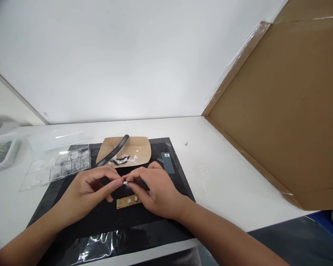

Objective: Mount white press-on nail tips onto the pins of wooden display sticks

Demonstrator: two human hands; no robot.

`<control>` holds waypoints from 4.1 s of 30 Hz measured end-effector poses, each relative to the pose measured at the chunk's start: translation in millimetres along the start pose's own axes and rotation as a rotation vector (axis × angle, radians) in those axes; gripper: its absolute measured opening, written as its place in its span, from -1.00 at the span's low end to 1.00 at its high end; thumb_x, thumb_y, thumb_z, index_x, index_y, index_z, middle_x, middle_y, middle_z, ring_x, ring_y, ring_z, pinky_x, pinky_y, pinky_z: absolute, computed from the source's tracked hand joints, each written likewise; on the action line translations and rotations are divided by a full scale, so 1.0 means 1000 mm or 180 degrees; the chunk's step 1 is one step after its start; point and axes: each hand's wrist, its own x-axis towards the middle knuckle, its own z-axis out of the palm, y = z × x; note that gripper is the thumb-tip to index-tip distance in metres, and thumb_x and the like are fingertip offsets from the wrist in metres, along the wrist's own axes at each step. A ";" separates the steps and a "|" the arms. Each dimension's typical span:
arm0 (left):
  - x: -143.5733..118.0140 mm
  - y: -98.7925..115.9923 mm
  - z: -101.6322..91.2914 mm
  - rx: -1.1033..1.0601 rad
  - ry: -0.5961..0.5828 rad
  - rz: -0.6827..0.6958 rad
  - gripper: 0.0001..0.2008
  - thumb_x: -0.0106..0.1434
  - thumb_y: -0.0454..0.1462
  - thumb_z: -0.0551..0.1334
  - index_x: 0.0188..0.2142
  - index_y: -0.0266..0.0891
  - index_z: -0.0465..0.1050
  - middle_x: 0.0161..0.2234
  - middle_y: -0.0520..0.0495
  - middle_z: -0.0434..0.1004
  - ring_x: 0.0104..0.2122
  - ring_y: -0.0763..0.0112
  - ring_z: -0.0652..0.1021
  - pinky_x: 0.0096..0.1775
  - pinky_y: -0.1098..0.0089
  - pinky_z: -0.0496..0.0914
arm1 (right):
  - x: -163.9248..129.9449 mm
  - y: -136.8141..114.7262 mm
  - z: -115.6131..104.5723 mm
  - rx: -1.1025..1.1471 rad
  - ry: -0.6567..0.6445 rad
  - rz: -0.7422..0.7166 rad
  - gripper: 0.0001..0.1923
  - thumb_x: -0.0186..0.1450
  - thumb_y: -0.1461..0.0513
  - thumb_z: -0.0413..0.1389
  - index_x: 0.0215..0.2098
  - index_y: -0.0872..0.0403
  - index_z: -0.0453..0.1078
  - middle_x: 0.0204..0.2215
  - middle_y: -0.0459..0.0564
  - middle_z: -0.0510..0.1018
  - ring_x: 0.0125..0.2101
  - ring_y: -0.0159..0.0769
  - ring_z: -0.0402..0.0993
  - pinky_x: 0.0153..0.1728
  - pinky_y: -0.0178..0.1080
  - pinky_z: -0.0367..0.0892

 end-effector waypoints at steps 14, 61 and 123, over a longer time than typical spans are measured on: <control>0.001 -0.025 -0.013 0.2151 -0.0253 0.1380 -0.15 0.39 -0.53 -0.03 0.56 -0.11 -0.34 -0.10 -0.12 0.56 -0.08 0.17 0.52 -0.08 0.18 0.55 | 0.003 -0.004 -0.013 0.0409 -0.0534 0.0448 -0.95 0.42 0.29 0.21 -0.17 0.02 0.46 -0.30 -0.10 0.49 -0.30 -0.32 0.44 -0.19 -0.20 0.36; 0.001 -0.017 -0.010 0.2405 -0.1154 0.1182 -0.82 0.35 -0.24 0.40 -0.16 -0.21 0.44 -0.30 -0.06 0.52 -0.16 0.14 0.46 -0.26 0.24 0.35 | -0.001 -0.003 0.002 -0.0578 -0.1268 0.0486 -0.90 0.35 0.25 0.35 -0.26 0.02 0.52 -0.30 -0.12 0.54 -0.22 -0.25 0.40 -0.16 -0.13 0.07; 0.001 -0.009 0.005 0.1182 0.0013 0.2132 -0.79 0.43 -0.46 0.28 -0.02 -0.20 0.53 -0.18 -0.09 0.55 -0.18 0.32 0.50 -0.09 0.26 0.42 | 0.008 -0.001 -0.019 0.0699 -0.0993 0.0433 -0.90 0.51 0.27 0.19 -0.17 0.07 0.56 -0.25 -0.06 0.63 -0.23 -0.35 0.56 -0.15 -0.29 0.44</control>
